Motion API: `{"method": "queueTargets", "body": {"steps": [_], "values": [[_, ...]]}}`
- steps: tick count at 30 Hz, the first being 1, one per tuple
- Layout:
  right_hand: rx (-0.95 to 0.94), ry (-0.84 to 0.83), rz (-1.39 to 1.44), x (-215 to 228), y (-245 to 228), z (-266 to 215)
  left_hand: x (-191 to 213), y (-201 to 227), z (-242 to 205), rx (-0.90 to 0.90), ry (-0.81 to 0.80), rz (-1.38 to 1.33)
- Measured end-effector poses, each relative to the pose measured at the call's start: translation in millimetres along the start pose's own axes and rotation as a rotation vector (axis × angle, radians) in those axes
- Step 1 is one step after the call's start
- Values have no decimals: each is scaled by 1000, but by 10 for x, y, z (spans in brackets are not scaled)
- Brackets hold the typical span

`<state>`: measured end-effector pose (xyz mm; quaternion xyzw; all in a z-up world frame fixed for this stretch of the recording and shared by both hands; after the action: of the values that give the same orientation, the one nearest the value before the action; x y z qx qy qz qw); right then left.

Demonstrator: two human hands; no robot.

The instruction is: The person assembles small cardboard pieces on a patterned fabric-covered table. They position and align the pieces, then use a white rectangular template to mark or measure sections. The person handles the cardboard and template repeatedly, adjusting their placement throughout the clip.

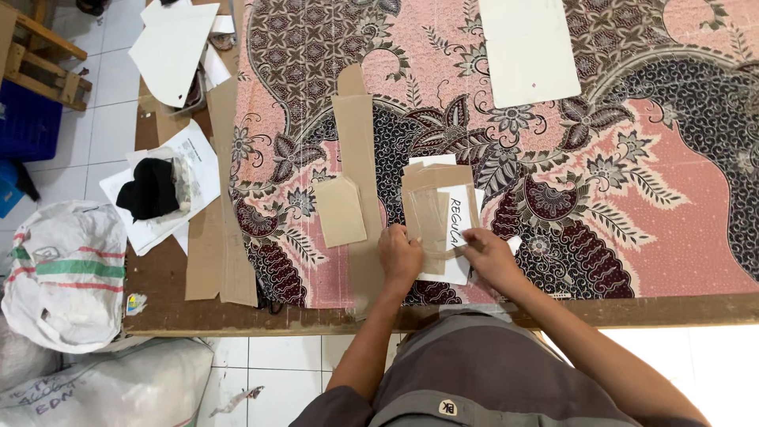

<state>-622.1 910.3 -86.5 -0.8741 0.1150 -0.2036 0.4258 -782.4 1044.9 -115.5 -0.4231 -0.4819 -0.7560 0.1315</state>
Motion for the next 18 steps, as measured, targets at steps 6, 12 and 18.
{"method": "queueTargets", "body": {"steps": [6, 12, 18], "values": [[-191, -26, 97, -163, -143, 157, -7, 21, -4, 36, -16, -29], [-280, -134, 368, -245, -335, 200, -10, -69, 7, 220, -108, -384], [-240, -205, 495, -279, -269, 147, -178, -197, -17, 354, -136, -947]]}}
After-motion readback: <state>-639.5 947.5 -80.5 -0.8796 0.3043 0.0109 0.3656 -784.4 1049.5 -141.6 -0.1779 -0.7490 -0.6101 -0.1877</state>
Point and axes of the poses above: each hand's wrist, its own z-axis towards the middle knuckle, its own x-axis out of the back of the hand, y = z × x, the point moved 1 cm from there along z, towards the middle knuckle, and after that the axes turned 13 degrees about -x, right-handed, at the moved point
